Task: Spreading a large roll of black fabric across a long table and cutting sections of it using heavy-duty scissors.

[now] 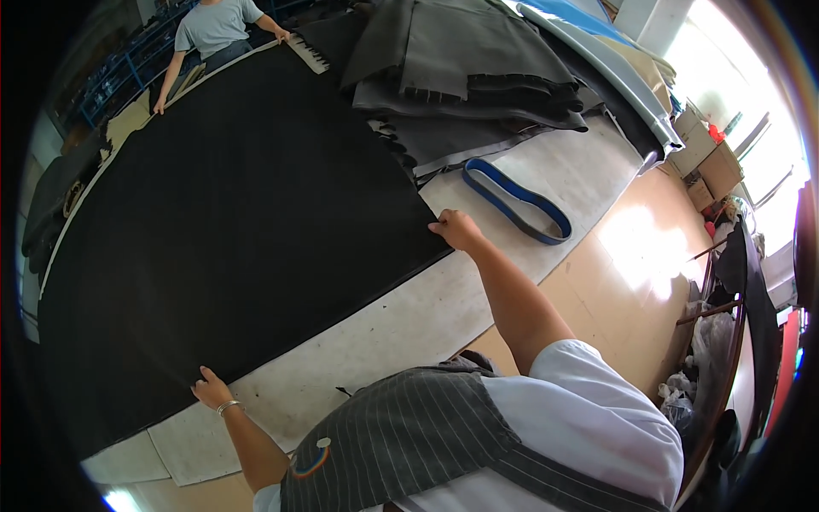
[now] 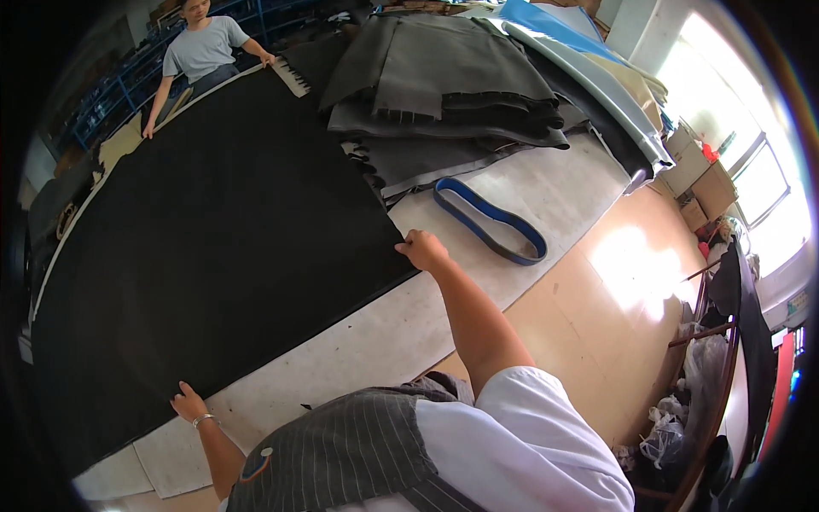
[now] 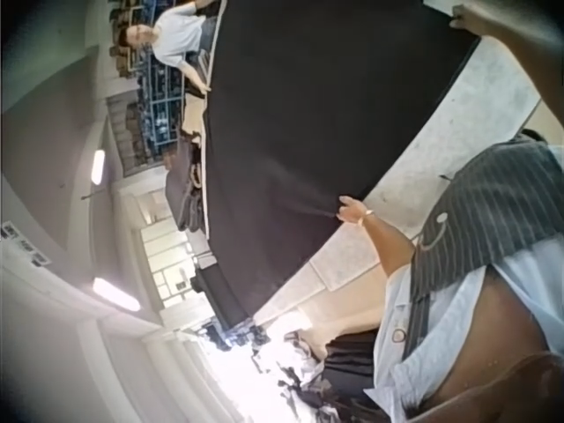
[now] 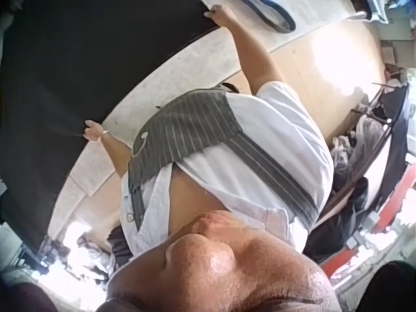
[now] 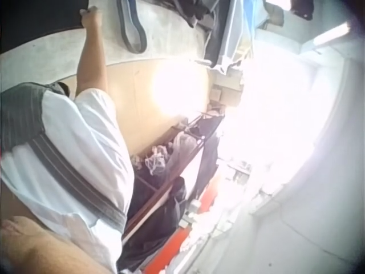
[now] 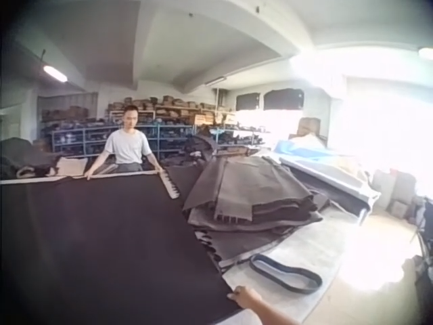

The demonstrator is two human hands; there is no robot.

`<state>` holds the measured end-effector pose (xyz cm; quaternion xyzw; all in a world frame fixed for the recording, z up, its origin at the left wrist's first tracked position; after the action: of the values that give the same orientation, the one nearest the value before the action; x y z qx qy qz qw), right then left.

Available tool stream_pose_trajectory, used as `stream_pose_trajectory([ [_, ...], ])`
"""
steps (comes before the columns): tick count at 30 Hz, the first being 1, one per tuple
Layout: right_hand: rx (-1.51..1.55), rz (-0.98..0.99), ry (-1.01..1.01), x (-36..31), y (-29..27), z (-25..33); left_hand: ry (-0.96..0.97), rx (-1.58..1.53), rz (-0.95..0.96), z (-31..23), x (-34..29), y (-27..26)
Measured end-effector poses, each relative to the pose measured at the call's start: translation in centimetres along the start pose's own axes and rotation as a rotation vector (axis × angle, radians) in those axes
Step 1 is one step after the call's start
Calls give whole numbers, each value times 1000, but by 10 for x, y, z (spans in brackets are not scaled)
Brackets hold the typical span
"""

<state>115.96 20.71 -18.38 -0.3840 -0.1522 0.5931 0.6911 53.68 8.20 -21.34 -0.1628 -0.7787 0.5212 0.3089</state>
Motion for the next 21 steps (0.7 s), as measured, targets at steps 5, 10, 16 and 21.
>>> stream_pose_trajectory([
  [5, 4, -78, -102, -5, -1, -4, 15, 47, 38, -4, -2, -2],
  [10, -12, -70, -134, -7, -2, -6, 22, 38, 26, -3, -2, -1],
  [16, -50, -52, -119, -12, -1, 1, 10, 88, 32, 9, 5, 8],
  [21, -87, -62, -95, -18, -1, 3, 9, 253, 63, -6, -3, -6],
])
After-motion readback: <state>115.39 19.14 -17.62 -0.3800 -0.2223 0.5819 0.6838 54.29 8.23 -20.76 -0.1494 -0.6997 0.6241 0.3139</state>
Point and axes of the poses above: each hand's wrist, its own x-axis towards the middle knuckle, its own y-axis out of the palm, z = x × y, the point moved 2 cm from there along x, towards the middle knuckle, and after that the axes turned 8 degrees about x, right-handed, at the moved point
